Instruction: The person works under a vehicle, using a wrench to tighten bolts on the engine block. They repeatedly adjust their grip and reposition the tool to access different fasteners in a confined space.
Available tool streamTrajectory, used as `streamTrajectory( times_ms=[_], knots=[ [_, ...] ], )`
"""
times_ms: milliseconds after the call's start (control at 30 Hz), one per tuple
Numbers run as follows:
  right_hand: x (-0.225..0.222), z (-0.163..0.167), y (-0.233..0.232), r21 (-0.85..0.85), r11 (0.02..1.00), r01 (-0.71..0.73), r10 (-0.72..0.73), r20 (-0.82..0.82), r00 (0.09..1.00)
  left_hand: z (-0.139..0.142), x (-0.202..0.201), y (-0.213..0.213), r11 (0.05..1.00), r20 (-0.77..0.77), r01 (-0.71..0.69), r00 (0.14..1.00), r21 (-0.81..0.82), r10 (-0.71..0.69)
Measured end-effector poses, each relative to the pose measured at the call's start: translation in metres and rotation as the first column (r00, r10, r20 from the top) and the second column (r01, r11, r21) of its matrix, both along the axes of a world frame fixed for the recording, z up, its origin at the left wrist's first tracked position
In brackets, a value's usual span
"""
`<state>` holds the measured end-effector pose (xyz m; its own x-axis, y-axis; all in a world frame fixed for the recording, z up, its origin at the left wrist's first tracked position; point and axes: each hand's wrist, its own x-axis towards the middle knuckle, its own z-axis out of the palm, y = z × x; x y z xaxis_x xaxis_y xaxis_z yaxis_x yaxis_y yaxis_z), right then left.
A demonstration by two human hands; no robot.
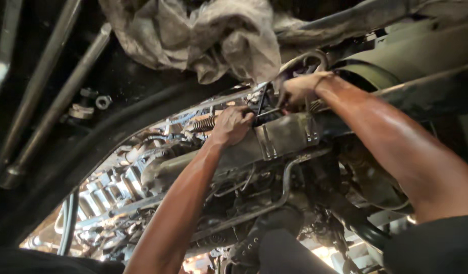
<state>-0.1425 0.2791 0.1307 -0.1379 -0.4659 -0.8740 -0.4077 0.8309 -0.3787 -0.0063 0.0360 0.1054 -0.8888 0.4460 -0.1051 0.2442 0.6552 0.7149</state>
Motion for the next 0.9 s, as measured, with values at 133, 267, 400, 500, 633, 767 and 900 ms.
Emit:
streamTrajectory(
  times_ms=[133, 267, 400, 500, 633, 767, 900],
  knots=[
    [0.021, -0.037, 0.021, -0.192, 0.972, 0.131, -0.111, 0.114, 0.987, 0.012, 0.000, 0.002, 0.986, 0.296, -0.142, 0.942, -0.081, 0.160],
    [0.009, -0.027, 0.005, -0.067, 0.990, 0.120, -0.109, 0.152, 0.982, 0.011, -0.003, 0.003, 0.984, 0.266, -0.170, 0.948, -0.050, 0.177],
    [-0.006, 0.022, -0.041, 0.077, 0.992, -0.097, 0.100, -0.041, 0.994, 0.000, -0.004, 0.000, 0.999, 0.003, 0.028, 1.000, -0.037, -0.028],
    [-0.003, 0.053, -0.078, 0.110, 0.982, -0.152, 0.173, -0.212, 0.962, -0.002, 0.002, -0.002, 0.997, 0.155, -0.027, 0.988, 0.073, 0.015],
    [0.007, 0.067, -0.078, 0.073, 0.995, -0.072, 0.094, -0.363, 0.927, 0.002, -0.011, 0.000, 0.996, 0.175, -0.054, 0.984, 0.075, 0.040],
    [0.008, 0.061, -0.029, 0.100, 0.990, 0.097, -0.036, -0.490, 0.871, 0.004, -0.054, 0.010, 0.958, 0.637, 0.261, 0.760, -0.116, -0.130],
    [0.020, 0.045, 0.012, -0.036, 0.947, 0.318, -0.278, -0.586, 0.761, -0.001, -0.086, 0.027, 0.847, 0.801, 0.515, 0.559, -0.134, -0.213]
  ],
)
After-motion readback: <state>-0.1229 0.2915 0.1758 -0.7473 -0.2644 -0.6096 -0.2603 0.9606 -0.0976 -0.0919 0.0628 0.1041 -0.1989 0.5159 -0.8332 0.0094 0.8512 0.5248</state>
